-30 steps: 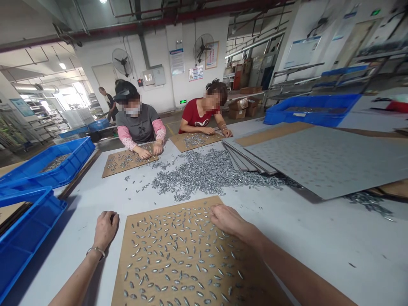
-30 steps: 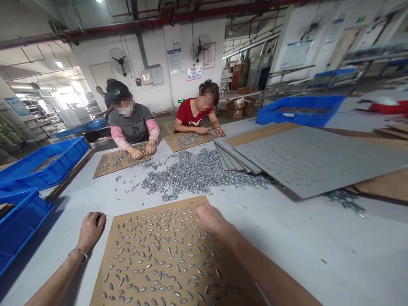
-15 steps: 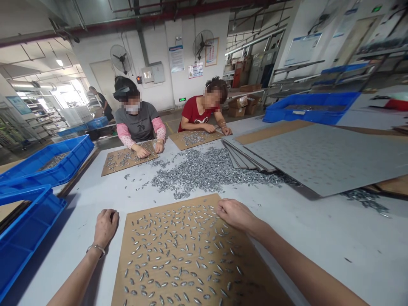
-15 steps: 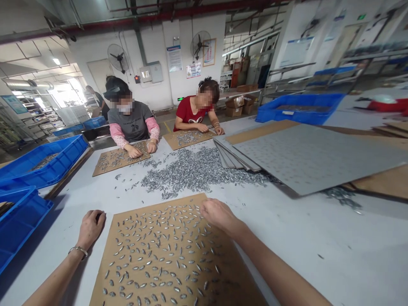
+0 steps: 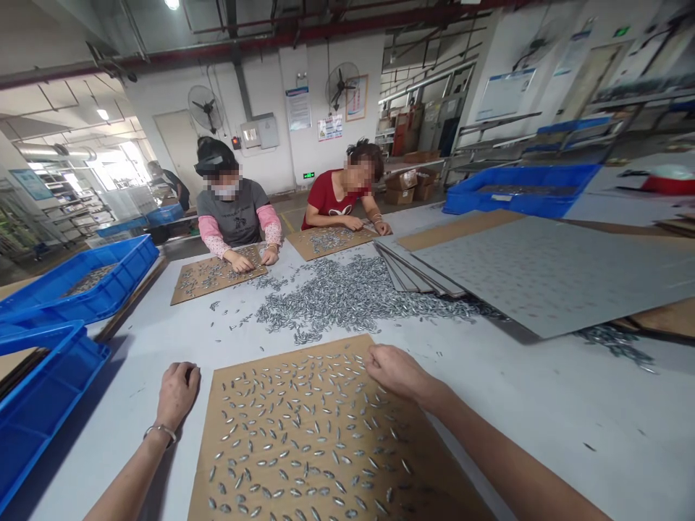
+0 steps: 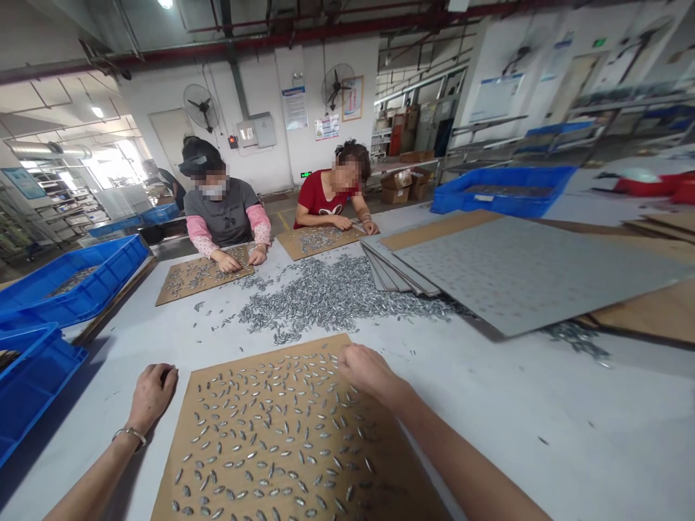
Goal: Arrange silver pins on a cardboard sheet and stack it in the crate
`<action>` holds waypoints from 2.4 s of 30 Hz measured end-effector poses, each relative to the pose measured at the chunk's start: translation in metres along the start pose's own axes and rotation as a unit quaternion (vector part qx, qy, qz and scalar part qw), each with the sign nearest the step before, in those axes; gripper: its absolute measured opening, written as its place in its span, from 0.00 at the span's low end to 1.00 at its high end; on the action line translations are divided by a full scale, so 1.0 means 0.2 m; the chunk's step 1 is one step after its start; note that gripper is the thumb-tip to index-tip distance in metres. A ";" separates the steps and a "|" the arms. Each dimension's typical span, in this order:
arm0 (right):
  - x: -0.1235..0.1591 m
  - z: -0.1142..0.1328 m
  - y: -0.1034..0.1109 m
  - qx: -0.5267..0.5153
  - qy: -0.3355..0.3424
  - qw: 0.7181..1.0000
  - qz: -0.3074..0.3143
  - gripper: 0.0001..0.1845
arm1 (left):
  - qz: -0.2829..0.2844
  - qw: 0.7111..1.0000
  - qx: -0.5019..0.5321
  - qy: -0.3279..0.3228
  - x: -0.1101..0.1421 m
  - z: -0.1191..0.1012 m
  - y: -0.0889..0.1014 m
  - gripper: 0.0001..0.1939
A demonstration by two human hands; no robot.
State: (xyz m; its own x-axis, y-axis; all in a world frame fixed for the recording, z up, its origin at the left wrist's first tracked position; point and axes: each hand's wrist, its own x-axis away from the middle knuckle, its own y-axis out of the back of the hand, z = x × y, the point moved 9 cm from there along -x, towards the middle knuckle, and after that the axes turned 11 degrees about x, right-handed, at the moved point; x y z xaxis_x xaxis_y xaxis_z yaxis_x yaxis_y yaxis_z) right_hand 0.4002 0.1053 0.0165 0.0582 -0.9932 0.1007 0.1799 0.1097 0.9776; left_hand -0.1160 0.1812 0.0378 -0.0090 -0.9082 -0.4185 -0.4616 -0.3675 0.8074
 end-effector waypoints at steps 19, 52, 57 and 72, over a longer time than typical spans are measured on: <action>-0.24 -0.07 0.06 -0.031 0.024 0.999 0.006 0.08 | -0.007 1.000 0.013 0.001 0.00 0.02 0.00 0.17; -0.07 -0.16 0.06 0.006 0.001 1.000 -0.004 0.09 | -0.002 1.000 -0.009 0.006 -0.02 0.03 0.00 0.20; -0.08 -0.11 0.02 0.002 0.014 1.000 0.011 0.11 | -0.002 1.000 -0.019 -0.003 -0.02 0.02 -0.01 0.20; 0.01 -0.15 0.09 -0.048 -0.008 0.999 -0.012 0.10 | 0.004 1.000 -0.021 0.000 -0.02 0.02 -0.01 0.21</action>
State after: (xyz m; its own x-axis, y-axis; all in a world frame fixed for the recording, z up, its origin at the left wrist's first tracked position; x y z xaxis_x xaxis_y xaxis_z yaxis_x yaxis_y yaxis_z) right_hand 0.4335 0.1072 0.0283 0.0367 -0.9961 0.0808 0.2741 0.0878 0.9577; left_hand -0.1186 0.1862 0.0349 -0.0133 -0.9111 -0.4120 -0.4247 -0.3679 0.8272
